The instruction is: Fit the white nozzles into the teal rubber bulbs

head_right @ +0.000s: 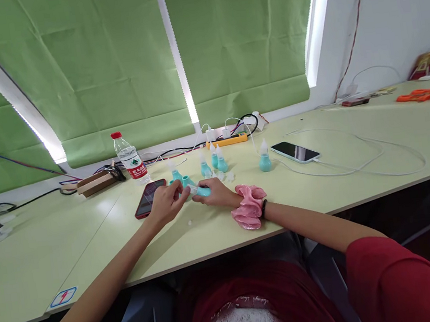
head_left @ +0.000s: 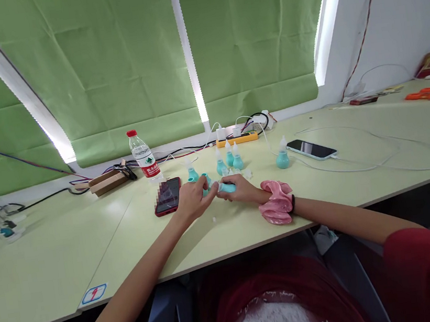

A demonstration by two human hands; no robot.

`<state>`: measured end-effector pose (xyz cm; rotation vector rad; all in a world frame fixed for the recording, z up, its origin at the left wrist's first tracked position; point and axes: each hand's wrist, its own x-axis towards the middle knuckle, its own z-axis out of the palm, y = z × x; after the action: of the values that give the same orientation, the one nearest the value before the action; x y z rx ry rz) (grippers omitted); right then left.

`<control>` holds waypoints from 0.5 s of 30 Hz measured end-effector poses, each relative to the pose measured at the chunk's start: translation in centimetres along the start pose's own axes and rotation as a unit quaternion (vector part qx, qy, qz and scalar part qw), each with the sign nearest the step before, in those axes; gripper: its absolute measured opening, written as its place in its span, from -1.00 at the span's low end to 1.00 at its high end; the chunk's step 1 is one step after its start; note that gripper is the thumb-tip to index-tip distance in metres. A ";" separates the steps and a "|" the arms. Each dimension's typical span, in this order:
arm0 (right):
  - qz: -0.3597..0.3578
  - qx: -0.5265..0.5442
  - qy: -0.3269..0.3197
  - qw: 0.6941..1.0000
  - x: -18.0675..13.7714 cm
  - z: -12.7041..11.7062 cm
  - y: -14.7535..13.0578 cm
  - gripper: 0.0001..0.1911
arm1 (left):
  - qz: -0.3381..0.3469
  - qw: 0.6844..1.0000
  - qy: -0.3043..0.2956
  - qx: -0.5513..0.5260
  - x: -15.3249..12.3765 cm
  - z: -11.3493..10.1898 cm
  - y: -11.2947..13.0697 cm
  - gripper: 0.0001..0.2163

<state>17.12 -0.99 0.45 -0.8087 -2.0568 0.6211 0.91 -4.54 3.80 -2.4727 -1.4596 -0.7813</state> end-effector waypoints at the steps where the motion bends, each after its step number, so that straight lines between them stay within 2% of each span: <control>1: 0.002 -0.006 0.020 1.000 0.0 0.0 0.1 -0.77 | 0.025 0.998 -0.018 0.047 -0.7 -0.2 0.1 -0.62; 4: 0.010 -0.010 0.049 0.999 0.2 0.0 0.2 -0.77 | 0.106 0.971 -0.153 0.147 -2.9 0.2 0.2 -0.60; 7: 0.008 -0.008 0.061 0.998 0.3 -0.2 0.4 -0.75 | 0.124 0.950 -0.214 0.189 -4.0 1.2 0.1 -0.65; 11: 0.008 -0.006 0.125 0.992 0.9 -0.8 0.9 -0.74 | 0.107 0.958 -0.210 0.162 -3.2 2.5 0.1 -0.69; 15: 0.030 -0.001 0.202 0.979 1.5 -1.8 1.6 -0.73 | 0.063 0.980 -0.164 0.095 -0.3 4.3 0.4 -0.73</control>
<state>18.43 1.41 1.07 -0.9174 -1.6686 0.4450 2.70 -3.29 0.08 -2.5987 -1.3790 -0.2023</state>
